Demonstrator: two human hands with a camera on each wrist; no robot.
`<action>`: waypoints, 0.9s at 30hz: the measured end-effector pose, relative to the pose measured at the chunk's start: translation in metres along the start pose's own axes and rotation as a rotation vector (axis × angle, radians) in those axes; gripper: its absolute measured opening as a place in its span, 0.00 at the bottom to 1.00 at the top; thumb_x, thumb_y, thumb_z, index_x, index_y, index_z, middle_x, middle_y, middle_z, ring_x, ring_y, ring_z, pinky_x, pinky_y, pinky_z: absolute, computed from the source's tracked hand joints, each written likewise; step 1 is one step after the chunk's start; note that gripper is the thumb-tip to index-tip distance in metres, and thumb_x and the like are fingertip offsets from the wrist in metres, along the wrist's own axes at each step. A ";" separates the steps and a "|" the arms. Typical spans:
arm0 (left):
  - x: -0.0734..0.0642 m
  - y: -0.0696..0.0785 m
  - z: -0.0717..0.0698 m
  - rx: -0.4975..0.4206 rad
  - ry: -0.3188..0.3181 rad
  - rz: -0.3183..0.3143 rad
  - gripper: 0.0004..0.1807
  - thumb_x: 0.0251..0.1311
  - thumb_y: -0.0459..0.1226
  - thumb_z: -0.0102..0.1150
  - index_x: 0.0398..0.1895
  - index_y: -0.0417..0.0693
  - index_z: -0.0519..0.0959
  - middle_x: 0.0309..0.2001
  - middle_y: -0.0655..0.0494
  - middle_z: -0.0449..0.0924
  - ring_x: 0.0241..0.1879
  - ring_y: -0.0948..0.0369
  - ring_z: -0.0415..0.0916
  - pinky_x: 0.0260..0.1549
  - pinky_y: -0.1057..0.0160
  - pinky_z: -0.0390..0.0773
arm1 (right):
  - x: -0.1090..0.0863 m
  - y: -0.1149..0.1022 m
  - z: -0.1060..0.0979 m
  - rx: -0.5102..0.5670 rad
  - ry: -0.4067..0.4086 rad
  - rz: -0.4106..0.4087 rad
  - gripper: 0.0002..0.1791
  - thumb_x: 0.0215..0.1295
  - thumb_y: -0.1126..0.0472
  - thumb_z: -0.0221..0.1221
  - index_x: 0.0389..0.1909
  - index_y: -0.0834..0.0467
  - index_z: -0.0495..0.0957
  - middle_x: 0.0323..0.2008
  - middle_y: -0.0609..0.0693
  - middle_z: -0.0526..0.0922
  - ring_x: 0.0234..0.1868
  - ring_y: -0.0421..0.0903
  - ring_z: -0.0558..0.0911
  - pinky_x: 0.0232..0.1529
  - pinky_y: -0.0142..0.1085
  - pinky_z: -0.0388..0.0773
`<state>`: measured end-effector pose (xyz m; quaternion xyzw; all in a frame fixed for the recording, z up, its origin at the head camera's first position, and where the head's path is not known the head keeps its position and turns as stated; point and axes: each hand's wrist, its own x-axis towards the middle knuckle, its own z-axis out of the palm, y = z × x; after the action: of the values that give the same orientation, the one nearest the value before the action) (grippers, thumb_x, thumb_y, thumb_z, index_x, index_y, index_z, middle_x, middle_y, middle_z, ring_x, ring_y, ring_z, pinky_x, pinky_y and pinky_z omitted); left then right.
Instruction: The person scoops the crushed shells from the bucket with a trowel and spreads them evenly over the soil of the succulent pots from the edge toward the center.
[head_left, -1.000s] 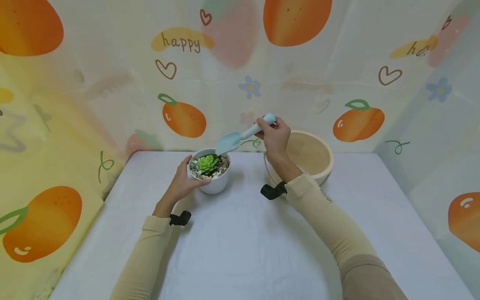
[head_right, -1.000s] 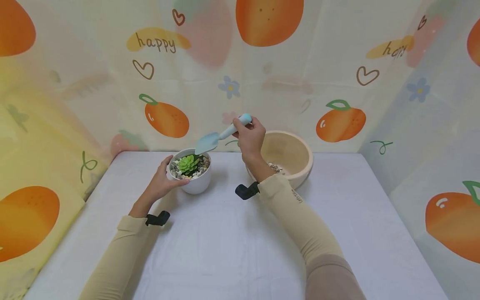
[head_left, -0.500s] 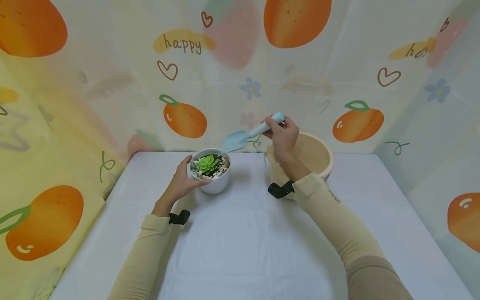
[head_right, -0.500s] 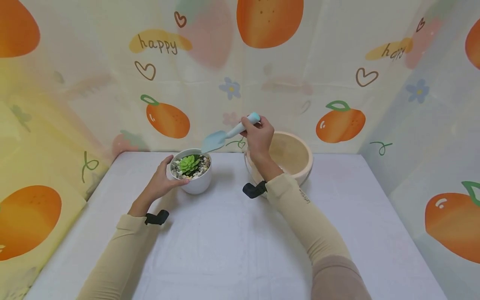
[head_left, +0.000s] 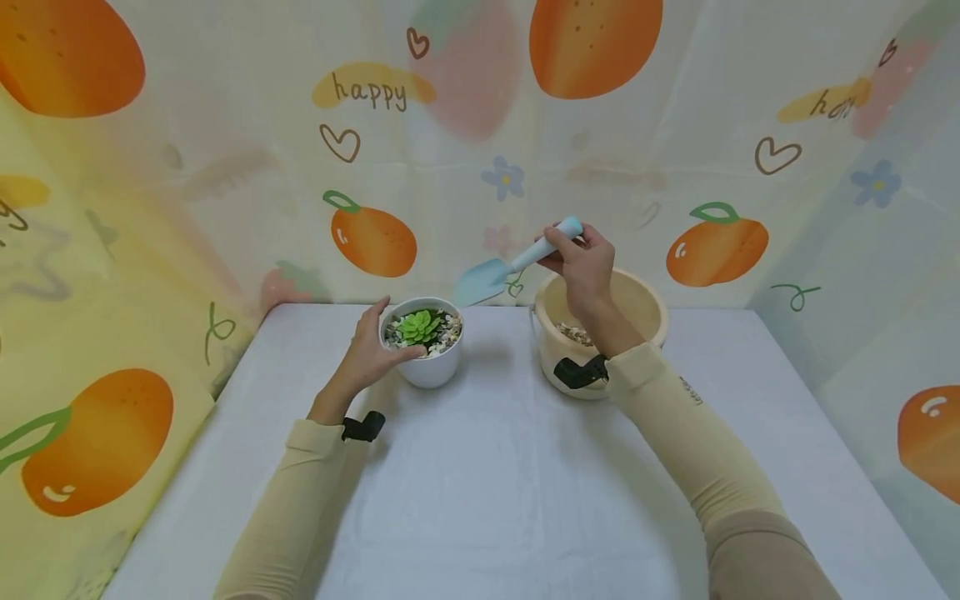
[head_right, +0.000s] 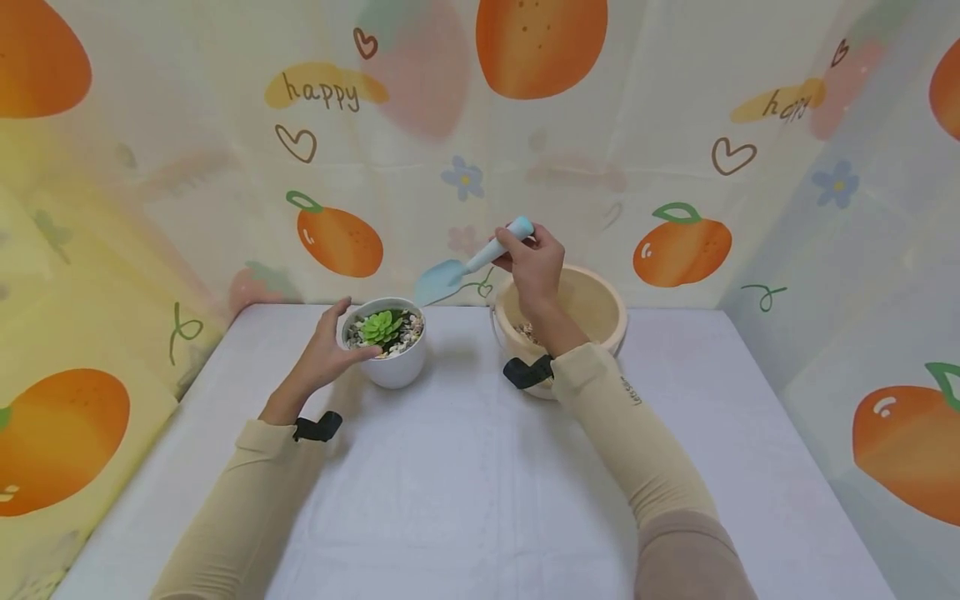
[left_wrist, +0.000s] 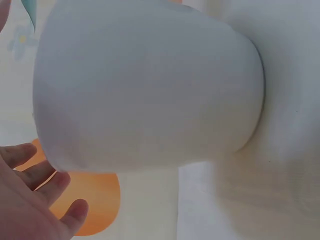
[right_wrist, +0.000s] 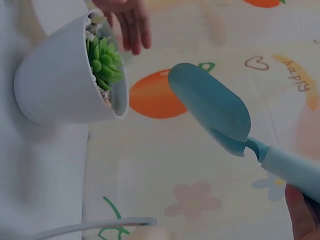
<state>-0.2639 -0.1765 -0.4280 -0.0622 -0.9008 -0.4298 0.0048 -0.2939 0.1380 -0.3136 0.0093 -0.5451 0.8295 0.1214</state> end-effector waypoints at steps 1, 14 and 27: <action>0.000 0.001 0.000 -0.005 0.002 0.004 0.62 0.48 0.56 0.72 0.78 0.49 0.43 0.76 0.38 0.45 0.73 0.38 0.48 0.65 0.30 0.56 | 0.000 -0.001 -0.002 0.003 0.009 0.002 0.05 0.62 0.66 0.64 0.37 0.62 0.79 0.30 0.53 0.86 0.29 0.44 0.88 0.38 0.36 0.85; 0.009 0.022 0.001 -0.060 0.000 0.090 0.58 0.51 0.55 0.70 0.78 0.49 0.45 0.77 0.42 0.42 0.75 0.41 0.44 0.68 0.32 0.51 | 0.011 -0.015 -0.017 0.021 0.066 -0.003 0.02 0.62 0.69 0.61 0.34 0.64 0.79 0.25 0.52 0.85 0.29 0.45 0.88 0.36 0.37 0.85; 0.024 0.054 0.010 -0.078 -0.008 0.170 0.60 0.47 0.62 0.69 0.78 0.52 0.46 0.78 0.47 0.43 0.77 0.47 0.42 0.70 0.34 0.50 | 0.018 -0.034 -0.038 -0.002 0.077 -0.005 0.02 0.65 0.67 0.60 0.33 0.62 0.78 0.25 0.52 0.85 0.30 0.47 0.88 0.38 0.36 0.85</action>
<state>-0.2813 -0.1327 -0.3915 -0.1405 -0.8749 -0.4621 0.0352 -0.2996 0.1884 -0.2961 -0.0212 -0.5407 0.8284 0.1445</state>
